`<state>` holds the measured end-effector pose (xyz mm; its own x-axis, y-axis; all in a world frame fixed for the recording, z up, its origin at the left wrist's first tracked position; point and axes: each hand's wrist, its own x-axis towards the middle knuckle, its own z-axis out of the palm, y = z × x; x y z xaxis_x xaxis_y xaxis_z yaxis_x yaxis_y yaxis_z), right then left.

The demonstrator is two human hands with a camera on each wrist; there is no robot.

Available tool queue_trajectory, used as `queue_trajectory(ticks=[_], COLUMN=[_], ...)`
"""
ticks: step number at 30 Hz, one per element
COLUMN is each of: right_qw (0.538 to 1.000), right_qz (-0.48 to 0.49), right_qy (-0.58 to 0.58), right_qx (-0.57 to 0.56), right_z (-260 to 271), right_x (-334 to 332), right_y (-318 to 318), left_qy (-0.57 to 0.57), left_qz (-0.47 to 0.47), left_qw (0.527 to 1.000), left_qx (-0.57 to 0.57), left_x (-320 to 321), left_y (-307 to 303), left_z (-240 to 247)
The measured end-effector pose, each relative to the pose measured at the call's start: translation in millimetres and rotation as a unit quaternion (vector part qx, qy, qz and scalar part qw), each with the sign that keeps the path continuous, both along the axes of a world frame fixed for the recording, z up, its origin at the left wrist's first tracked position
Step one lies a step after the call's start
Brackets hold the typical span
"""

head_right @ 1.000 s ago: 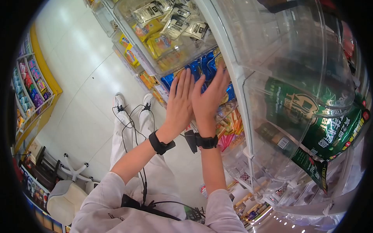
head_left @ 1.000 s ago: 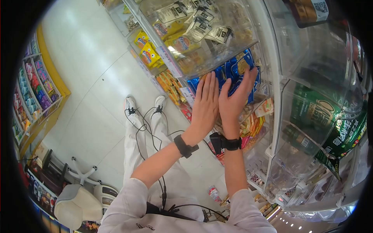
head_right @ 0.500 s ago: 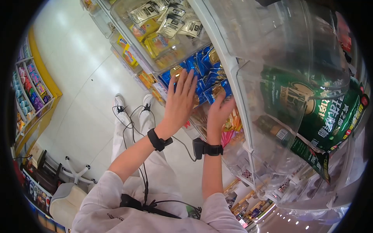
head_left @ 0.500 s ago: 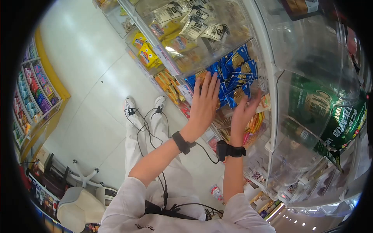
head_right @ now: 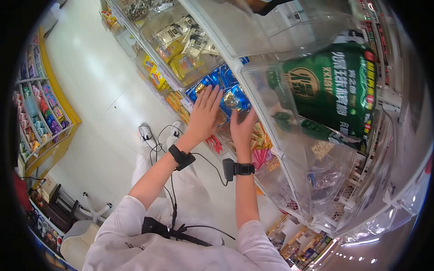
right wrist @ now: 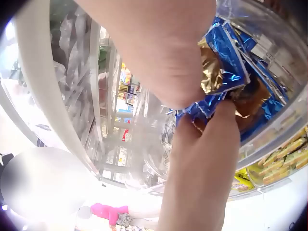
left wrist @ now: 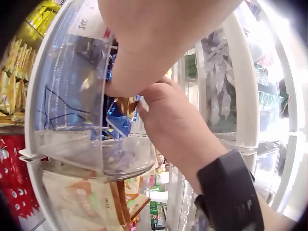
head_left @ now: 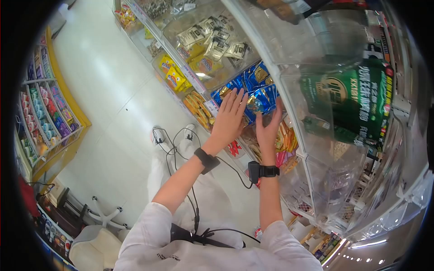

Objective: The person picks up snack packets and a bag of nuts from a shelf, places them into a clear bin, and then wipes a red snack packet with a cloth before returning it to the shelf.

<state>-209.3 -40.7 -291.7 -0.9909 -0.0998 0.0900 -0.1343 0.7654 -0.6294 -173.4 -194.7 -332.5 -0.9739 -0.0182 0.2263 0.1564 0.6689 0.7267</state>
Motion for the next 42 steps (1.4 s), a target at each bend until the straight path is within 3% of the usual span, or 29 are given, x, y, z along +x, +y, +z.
queue_trajectory(ticks=[3,7,10,11,15,16,19,20,23,24,27,30,32,34,39,42], right_qw=[0.997,0.989,0.993,0.992,0.987,0.982,0.989,0.988,0.995,0.998,0.998,0.986,0.954,0.973,0.992,0.973], right_qz=[-0.08,-0.059,-0.056,-0.081,-0.148,-0.166,0.002,0.013,-0.015,0.016,0.03,-0.088,-0.169,-0.143,-0.065,-0.019], right_qy=[-0.017,0.032,0.046,0.033,0.05,-0.088,0.12,0.127,-0.017,-0.052,0.001,0.096,0.17,0.138,0.001,-0.192], right_qx=[0.004,0.133,0.093,0.088,-0.021,0.02,-0.085,-0.084,-0.097,-0.014,0.053,-0.1,-0.181,-0.12,0.108,0.128], right_z=[1,-6,-17,-16,16,14,5,-11,-40,-69,-79,-24,-14,-24,-41,1], right_x=[11,16,9,9,21,19,27,31,19,10,25,32,36,30,5,10], right_y=[10,2,7,9,10,9,-18,-26,-23,-17,-12,-14,-8,6,20,17], left_qy=[0.023,0.019,-0.01,-0.069,-0.221,-0.247,-0.185,-0.174,-0.127,-0.097,-0.091,-0.126,-0.147,-0.156,-0.194,-0.203], left_qz=[-0.054,-0.115,-0.115,-0.143,-0.241,-0.263,-0.301,-0.274,-0.188,-0.158,-0.114,-0.076,-0.051,-0.031,0.023,0.03], left_qw=[0.998,0.993,0.993,0.987,0.944,0.93,0.927,0.939,0.971,0.98,0.988,0.988,0.987,0.987,0.981,0.978], left_qx=[0.012,0.004,0.036,0.038,-0.043,-0.067,-0.13,-0.117,-0.08,-0.071,-0.054,-0.052,-0.028,0.015,-0.008,-0.027], left_x=[8,18,23,30,41,48,60,66,93,103,138,165,184,197,210,217], left_y=[-7,-2,-12,-15,-64,-69,-100,-108,-134,-144,-170,-186,-197,-210,-224,-228], left_z=[3,-8,20,27,130,153,191,216,286,292,319,351,355,352,342,340])
